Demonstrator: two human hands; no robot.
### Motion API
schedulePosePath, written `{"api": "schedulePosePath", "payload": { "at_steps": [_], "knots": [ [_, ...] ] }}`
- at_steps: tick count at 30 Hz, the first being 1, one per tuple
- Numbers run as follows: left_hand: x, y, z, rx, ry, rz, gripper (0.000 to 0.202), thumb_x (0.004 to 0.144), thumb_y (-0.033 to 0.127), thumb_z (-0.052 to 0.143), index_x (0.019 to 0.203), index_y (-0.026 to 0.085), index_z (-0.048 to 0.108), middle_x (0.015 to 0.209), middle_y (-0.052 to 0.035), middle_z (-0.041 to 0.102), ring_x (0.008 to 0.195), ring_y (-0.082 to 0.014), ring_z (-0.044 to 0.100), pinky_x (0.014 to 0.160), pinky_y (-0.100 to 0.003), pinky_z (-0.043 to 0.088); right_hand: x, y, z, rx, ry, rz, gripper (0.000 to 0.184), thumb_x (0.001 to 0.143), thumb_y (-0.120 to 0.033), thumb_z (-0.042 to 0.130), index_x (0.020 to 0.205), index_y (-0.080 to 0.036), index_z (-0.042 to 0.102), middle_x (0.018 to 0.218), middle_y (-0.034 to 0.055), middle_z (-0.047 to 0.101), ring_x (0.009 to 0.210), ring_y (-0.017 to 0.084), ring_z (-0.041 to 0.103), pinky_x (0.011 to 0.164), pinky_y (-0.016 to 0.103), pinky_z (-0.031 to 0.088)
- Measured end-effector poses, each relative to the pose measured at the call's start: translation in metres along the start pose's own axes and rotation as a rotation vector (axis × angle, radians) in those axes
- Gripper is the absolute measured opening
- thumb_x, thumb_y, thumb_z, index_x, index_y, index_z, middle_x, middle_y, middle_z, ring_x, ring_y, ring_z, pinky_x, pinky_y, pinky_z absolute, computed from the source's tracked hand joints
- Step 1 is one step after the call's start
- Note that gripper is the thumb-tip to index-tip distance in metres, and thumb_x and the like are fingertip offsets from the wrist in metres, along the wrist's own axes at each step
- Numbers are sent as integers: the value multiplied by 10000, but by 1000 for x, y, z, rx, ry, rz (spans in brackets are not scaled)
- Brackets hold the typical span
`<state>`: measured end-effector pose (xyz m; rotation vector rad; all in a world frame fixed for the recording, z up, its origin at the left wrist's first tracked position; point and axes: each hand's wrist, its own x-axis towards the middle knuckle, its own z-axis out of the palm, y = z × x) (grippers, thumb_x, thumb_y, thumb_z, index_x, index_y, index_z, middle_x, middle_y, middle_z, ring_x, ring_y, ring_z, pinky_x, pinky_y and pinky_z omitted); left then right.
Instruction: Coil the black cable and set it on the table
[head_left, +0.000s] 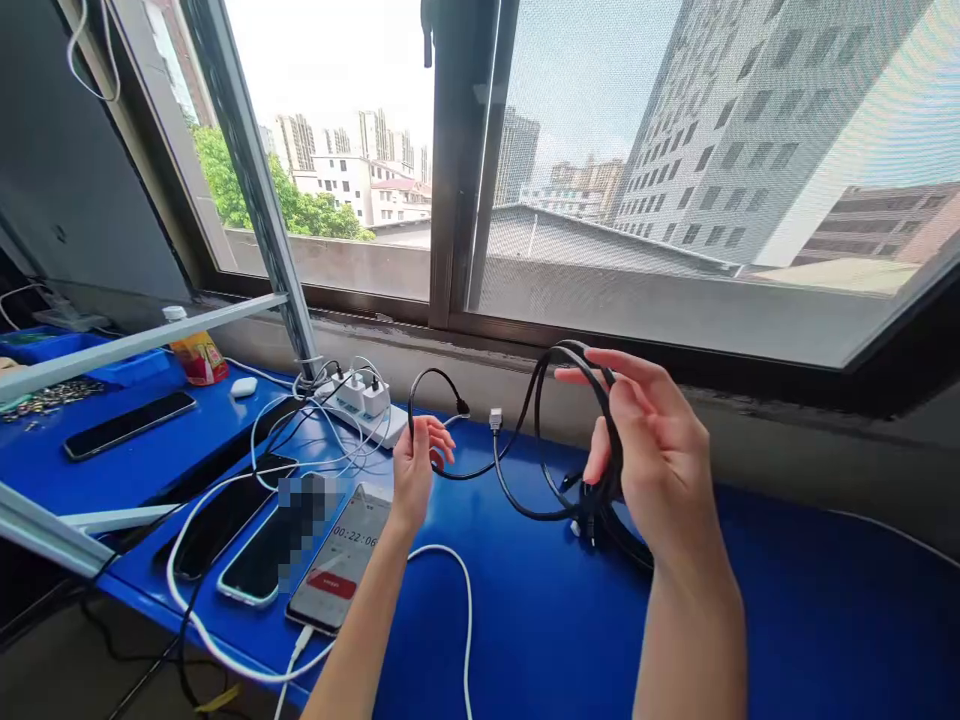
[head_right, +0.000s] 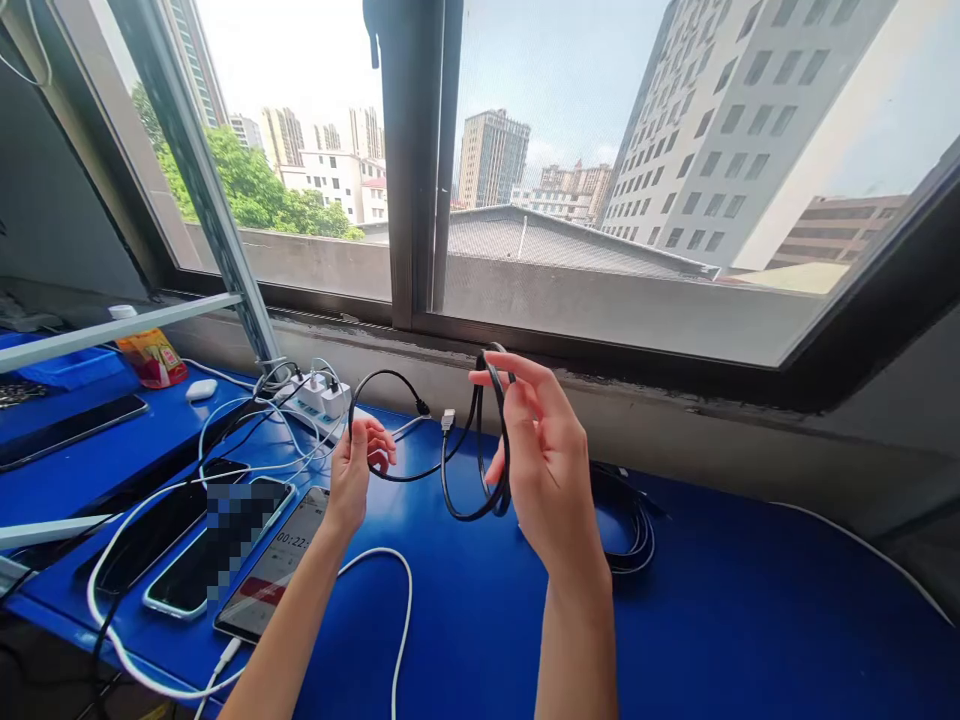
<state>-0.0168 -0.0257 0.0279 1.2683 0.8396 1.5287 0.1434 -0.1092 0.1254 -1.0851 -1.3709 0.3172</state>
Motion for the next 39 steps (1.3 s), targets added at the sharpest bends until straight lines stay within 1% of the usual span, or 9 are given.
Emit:
{"api": "schedulePosePath", "payload": {
  "at_steps": [7, 10, 15, 22, 25, 28, 32, 35, 39],
  "knots": [
    [-12, 8, 4, -33, -297, -81, 707, 518, 880, 548, 685, 195, 590, 347, 94, 322, 311, -52, 249, 335, -214, 206, -1, 2, 33, 49, -125, 72, 378, 909, -484, 492, 1163, -225, 594, 1035, 25, 606, 425, -4, 333, 374, 162, 285],
    [-15, 11, 6, -27, -415, -145, 623, 443, 766, 705, 624, 173, 636, 337, 84, 332, 317, -48, 270, 342, -210, 193, 0, 5, 39, -63, -158, 52, 327, 882, -401, 522, 1137, -210, 598, 1098, 28, 603, 468, 3, 415, 409, 167, 306],
    [-16, 14, 9, -1, -467, -250, 400, 529, 514, 798, 616, 169, 615, 377, 94, 358, 331, -34, 292, 365, -191, 210, 6, 16, 41, -165, -148, 83, 367, 871, -425, 487, 1146, -203, 587, 1075, 43, 632, 525, 49, 522, 459, 188, 369],
    [-14, 12, 12, -2, -402, -214, 330, 607, 473, 717, 582, 170, 589, 386, 107, 285, 331, -25, 247, 360, -189, 189, 6, 28, 48, 26, -237, 386, 767, 745, -419, 615, 1420, -146, 373, 933, 42, 655, 595, 105, 571, 542, 237, 504],
    [-15, 10, 13, 29, -345, -180, 294, 595, 416, 696, 505, 150, 606, 381, 99, 256, 344, -14, 209, 371, -195, 154, 5, 30, 51, 53, -312, 518, 672, 762, -405, 577, 1345, -84, 487, 887, 61, 655, 780, 151, 622, 673, 259, 542],
    [-16, 10, 13, 34, -261, -159, 266, 620, 396, 632, 551, 142, 663, 366, 103, 245, 322, -14, 190, 361, -195, 141, 5, 30, 53, 56, -363, 452, 426, 794, -428, 534, 1039, -106, 668, 822, 54, 635, 780, 145, 622, 707, 242, 529],
    [-15, 11, 11, 8, -41, -100, 362, 679, 415, 518, 742, 130, 733, 337, 106, 263, 275, -37, 199, 329, -199, 144, 7, 23, 47, 106, -123, 248, 378, 854, -471, 483, 996, -156, 635, 724, 1, 558, 621, 89, 573, 620, 212, 501],
    [-12, 10, 7, 20, 182, -11, 334, 679, 398, 516, 749, 142, 719, 358, 115, 241, 293, -37, 185, 322, -189, 144, 8, 10, 30, 268, 36, 189, 388, 849, -520, 518, 1013, -177, 597, 647, -47, 456, 432, 37, 445, 432, 170, 401],
    [-8, 6, 5, 75, 234, 58, 279, 700, 405, 518, 713, 168, 666, 379, 101, 295, 331, -45, 242, 344, -179, 172, 7, -15, 1, 353, 63, 270, 376, 758, -525, 664, 946, -205, 611, 597, -73, 359, 320, -1, 223, 286, 171, 131]
  ]
}}
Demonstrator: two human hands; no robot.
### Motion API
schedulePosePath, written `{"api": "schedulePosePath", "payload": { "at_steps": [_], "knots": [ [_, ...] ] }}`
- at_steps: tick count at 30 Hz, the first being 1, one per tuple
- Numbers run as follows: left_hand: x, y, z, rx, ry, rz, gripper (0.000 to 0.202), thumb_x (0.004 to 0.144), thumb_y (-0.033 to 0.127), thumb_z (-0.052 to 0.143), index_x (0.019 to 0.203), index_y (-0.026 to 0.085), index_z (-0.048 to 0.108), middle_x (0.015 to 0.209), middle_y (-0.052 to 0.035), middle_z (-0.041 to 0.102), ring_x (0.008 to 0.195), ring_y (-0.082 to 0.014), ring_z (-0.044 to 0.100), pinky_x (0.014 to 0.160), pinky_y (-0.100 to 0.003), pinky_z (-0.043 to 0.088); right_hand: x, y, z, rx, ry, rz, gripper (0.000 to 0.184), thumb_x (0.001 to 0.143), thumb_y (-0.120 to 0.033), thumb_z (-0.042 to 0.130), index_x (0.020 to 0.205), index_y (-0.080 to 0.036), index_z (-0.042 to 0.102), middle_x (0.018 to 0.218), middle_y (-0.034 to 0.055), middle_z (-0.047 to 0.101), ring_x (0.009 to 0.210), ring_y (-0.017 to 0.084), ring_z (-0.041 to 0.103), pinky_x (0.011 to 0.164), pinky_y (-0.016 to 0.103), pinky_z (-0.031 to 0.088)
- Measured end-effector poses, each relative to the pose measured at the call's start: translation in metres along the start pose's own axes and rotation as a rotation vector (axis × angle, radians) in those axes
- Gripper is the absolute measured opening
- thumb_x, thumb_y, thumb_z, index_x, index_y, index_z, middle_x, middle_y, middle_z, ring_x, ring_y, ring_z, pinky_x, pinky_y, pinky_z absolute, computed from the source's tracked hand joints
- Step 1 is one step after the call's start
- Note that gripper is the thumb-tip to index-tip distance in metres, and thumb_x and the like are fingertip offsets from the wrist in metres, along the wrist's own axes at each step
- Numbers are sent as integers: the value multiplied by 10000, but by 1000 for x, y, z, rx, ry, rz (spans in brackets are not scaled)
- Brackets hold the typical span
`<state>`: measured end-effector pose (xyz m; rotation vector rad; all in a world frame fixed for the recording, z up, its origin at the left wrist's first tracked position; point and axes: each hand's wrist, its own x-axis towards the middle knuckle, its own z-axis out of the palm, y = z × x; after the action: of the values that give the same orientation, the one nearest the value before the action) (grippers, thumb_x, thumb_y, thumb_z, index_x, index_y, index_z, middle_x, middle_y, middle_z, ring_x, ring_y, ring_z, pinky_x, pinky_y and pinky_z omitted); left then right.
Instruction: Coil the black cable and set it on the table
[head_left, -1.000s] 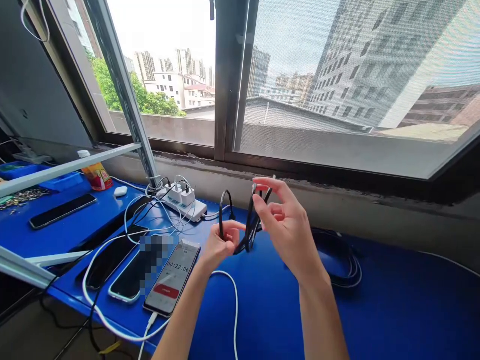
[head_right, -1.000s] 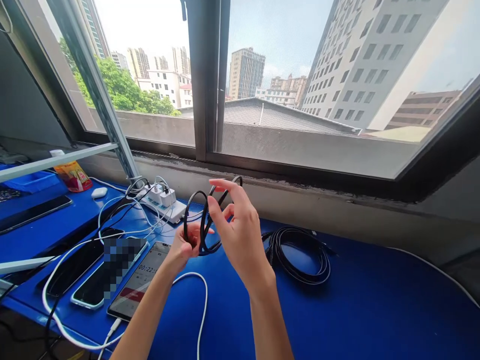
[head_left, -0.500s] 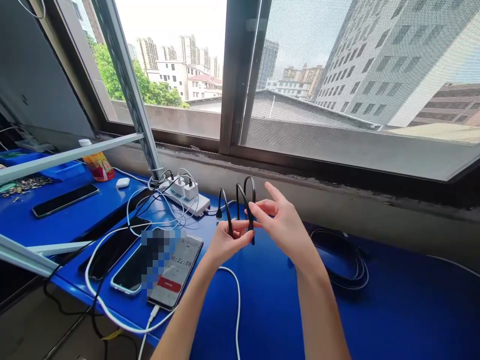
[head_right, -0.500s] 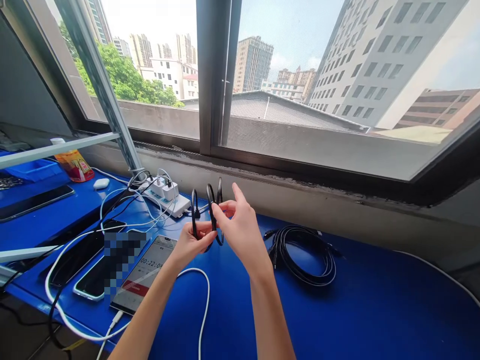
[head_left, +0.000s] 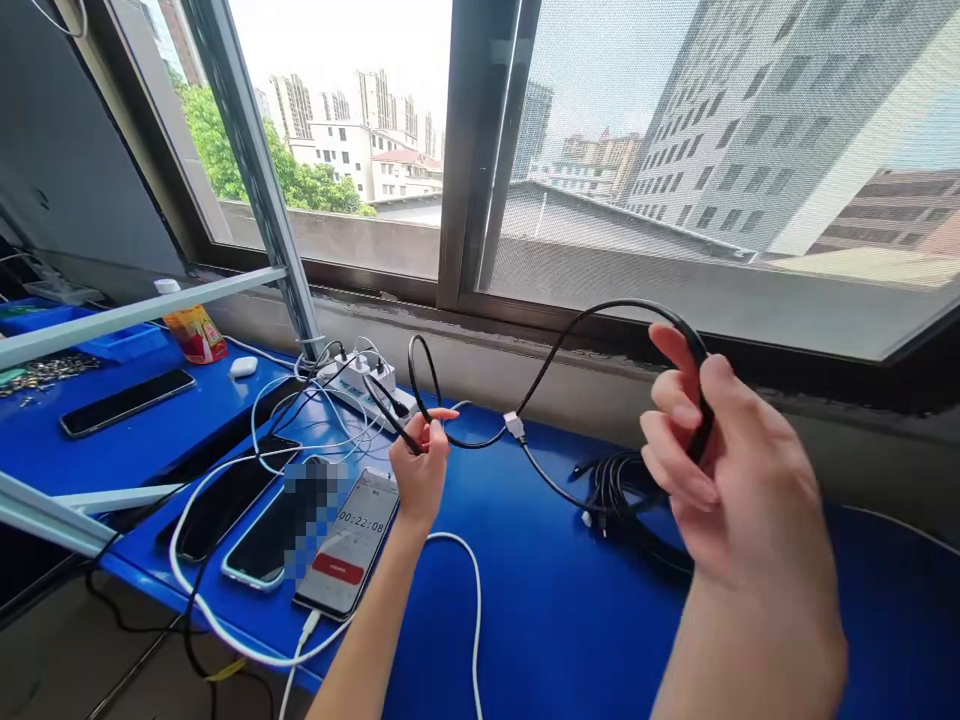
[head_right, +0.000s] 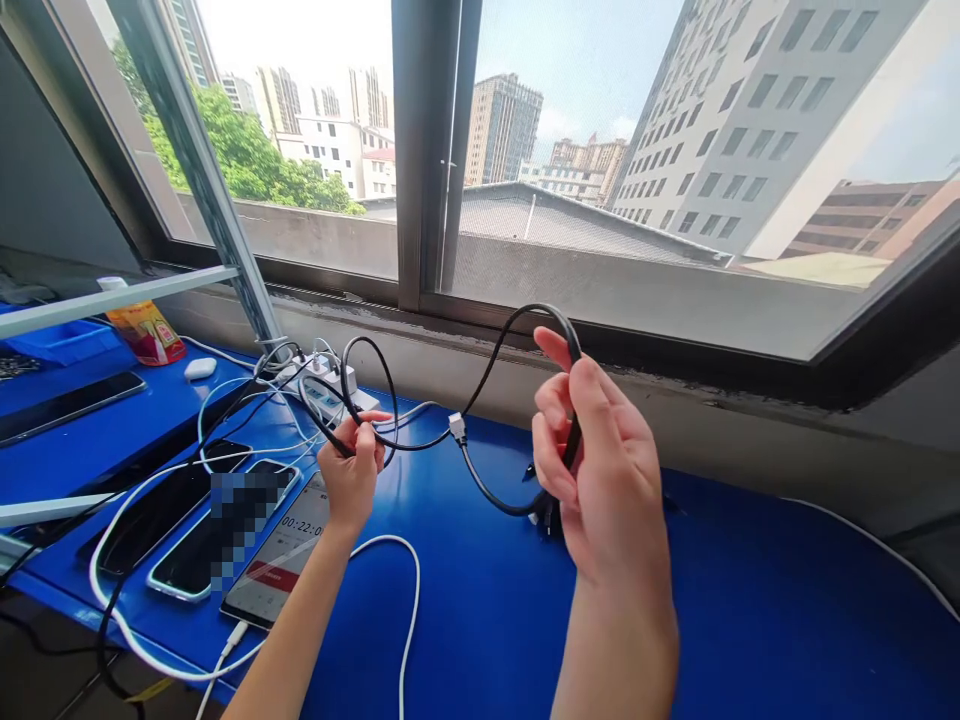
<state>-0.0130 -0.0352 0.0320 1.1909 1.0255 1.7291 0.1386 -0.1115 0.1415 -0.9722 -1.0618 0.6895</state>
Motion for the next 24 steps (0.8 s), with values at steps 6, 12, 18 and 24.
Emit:
{"api": "schedulePosePath", "payload": {
  "at_steps": [6, 12, 18, 24],
  "knots": [
    [-1, -6, 1, 72, -89, 46, 263, 744, 391, 502, 775, 178, 654, 389, 107, 275, 346, -55, 239, 365, -189, 179, -13, -25, -16, 18, 27, 66, 339, 680, -504, 738, 829, -248, 573, 538, -87, 262, 282, 8, 84, 257, 239, 45],
    [-6, -7, 3, 141, -228, 99, 287, 783, 391, 507, 771, 177, 698, 429, 98, 258, 377, -59, 211, 386, -208, 190, -12, -26, -16, 150, -24, 153, 540, 599, -612, 775, 576, -262, 364, 370, -114, 64, 188, 69, 2, 207, 284, -29],
    [-12, -6, 6, 177, -343, 154, 416, 774, 551, 554, 676, 188, 729, 397, 79, 302, 397, -64, 246, 421, -218, 254, -11, -25, 0, 23, -139, 98, 522, 579, -568, 802, 442, -232, 426, 296, -74, 211, 170, 65, 100, 156, 216, 37],
    [-9, -13, 6, 186, -365, 150, 620, 756, 709, 502, 464, 172, 603, 409, 31, 408, 440, -74, 283, 439, -232, 253, -15, -9, 9, -307, 179, 37, 533, 572, -715, 702, 474, -200, 602, 336, -5, 346, 208, 71, 215, 216, 223, 77]
  ]
}}
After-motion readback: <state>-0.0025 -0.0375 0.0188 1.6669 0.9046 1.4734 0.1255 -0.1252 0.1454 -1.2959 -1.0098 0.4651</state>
